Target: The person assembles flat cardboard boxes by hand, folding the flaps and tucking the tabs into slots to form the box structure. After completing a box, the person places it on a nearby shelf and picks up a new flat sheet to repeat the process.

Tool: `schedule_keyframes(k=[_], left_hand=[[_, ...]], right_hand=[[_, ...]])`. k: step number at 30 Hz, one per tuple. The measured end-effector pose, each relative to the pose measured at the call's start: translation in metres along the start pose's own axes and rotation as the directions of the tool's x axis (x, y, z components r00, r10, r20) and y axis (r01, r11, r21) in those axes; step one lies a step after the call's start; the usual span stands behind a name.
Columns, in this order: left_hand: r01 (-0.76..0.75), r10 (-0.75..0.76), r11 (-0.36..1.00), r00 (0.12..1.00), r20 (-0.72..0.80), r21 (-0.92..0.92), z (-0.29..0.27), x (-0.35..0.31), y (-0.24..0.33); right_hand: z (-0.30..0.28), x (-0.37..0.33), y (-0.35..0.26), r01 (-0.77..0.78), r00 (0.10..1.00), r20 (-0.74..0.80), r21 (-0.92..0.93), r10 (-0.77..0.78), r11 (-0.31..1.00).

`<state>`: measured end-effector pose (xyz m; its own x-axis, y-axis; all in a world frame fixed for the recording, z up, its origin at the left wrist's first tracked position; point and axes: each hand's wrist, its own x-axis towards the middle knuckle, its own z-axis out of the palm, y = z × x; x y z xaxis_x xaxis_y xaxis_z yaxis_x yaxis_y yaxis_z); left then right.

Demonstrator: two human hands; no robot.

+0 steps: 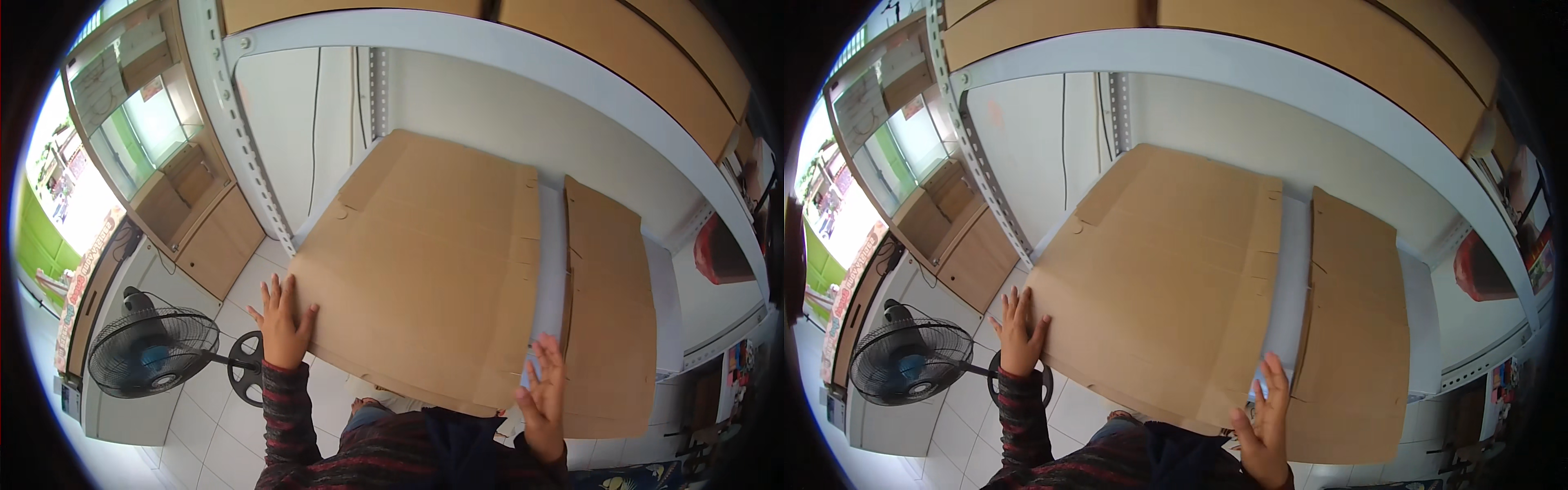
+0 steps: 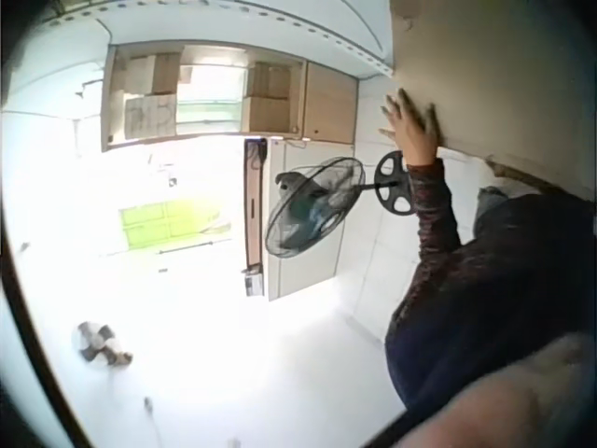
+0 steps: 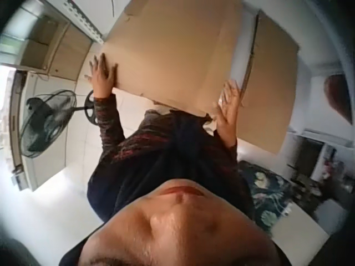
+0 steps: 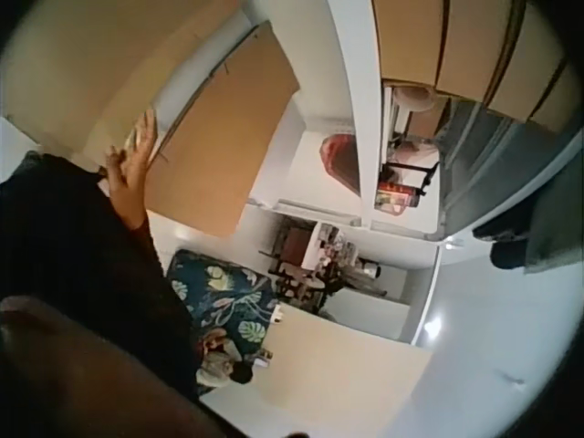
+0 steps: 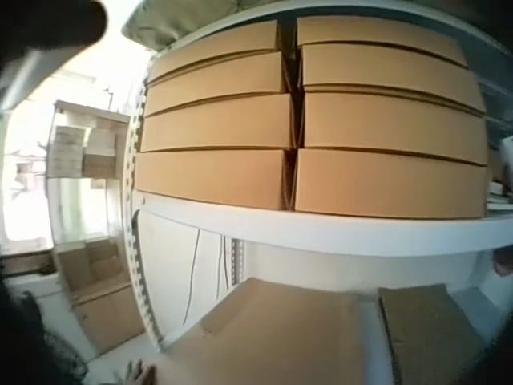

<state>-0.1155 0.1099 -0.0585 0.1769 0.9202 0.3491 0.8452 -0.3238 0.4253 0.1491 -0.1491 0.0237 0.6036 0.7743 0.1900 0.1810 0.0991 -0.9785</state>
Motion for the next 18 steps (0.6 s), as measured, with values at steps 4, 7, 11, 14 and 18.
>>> schedule_keyframes(k=[4,7,11,14,18], left_hand=[[0.107,-0.049,0.896,0.988,0.144,-0.431,-0.001,0.010,-0.051],[0.181,-0.018,0.745,0.968,0.251,-0.642,-0.007,0.017,-0.066],[0.305,0.054,0.538,0.918,0.394,-0.785,-0.021,0.038,-0.076],[0.368,0.189,0.474,0.845,0.500,-0.800,-0.027,0.049,-0.082],[0.219,0.291,0.620,0.828,0.479,-0.754,-0.026,0.056,-0.068]], right_hand=[[0.022,0.002,0.025,0.055,0.994,-0.075,-0.331,-0.084,0.942],[0.031,-0.001,0.034,-0.001,0.975,-0.199,-0.452,-0.099,0.892],[0.028,0.000,0.064,-0.231,0.937,-0.256,0.054,0.237,0.971],[0.042,0.000,0.058,-0.333,0.914,-0.143,0.266,0.379,0.905],[0.034,-0.003,0.053,-0.333,0.922,-0.109,0.273,0.373,0.903]])
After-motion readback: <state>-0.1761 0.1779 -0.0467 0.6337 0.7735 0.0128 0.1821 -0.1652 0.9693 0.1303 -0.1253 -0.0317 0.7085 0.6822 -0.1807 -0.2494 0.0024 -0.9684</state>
